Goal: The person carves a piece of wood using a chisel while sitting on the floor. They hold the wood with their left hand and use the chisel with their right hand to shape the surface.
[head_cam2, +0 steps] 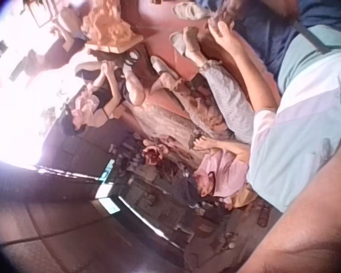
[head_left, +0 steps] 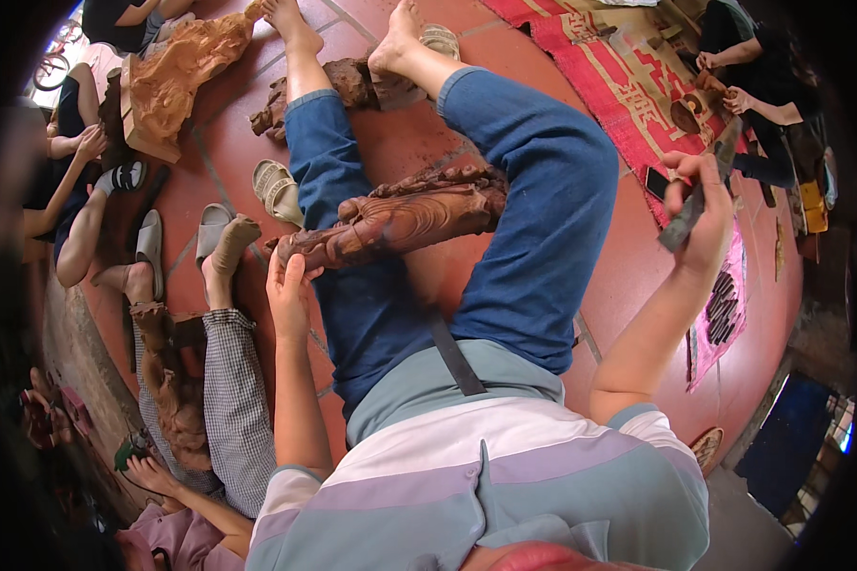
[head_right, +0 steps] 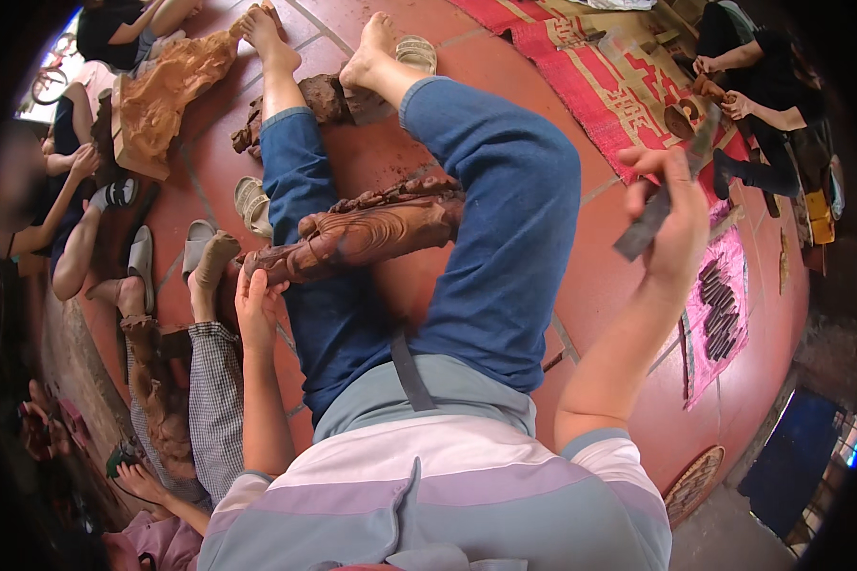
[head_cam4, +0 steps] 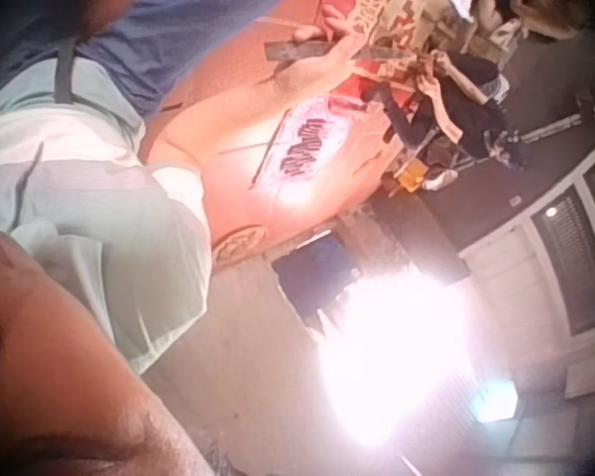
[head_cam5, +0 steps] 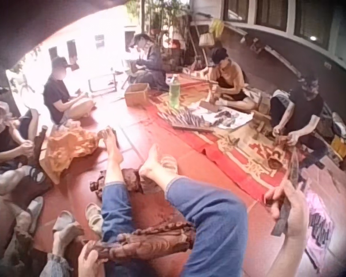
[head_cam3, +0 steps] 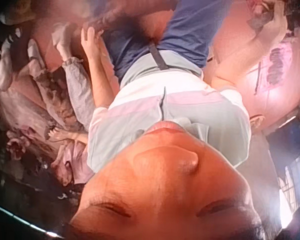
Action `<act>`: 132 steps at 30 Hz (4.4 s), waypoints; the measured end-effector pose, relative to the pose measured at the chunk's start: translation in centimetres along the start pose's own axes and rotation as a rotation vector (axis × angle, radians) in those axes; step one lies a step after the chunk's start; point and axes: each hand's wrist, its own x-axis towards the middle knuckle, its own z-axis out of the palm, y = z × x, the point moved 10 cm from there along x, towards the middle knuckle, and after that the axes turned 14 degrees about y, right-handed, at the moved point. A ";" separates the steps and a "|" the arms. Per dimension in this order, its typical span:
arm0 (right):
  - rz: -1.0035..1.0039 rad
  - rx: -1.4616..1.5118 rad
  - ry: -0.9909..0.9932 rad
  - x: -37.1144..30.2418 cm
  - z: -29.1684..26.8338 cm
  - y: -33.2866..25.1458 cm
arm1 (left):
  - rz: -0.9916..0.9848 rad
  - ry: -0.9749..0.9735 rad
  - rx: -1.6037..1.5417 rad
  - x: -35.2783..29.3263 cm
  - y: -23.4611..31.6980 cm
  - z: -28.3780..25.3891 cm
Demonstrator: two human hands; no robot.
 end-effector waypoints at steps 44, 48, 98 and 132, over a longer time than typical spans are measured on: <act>0.476 -0.383 -0.059 3.9 10.7 33.8 | 0.128 0.098 -0.011 1.4 -0.6 0.1; 0.526 -0.328 -0.077 3.9 11.4 35.0 | 0.073 0.183 -0.061 -0.1 -0.8 0.4; 0.499 0.199 -0.408 -12.3 22.0 14.6 | 0.083 -0.427 0.608 -7.2 -2.0 18.9; 0.534 0.287 -0.319 -13.6 18.5 14.0 | 0.922 0.336 0.955 2.3 8.7 5.0</act>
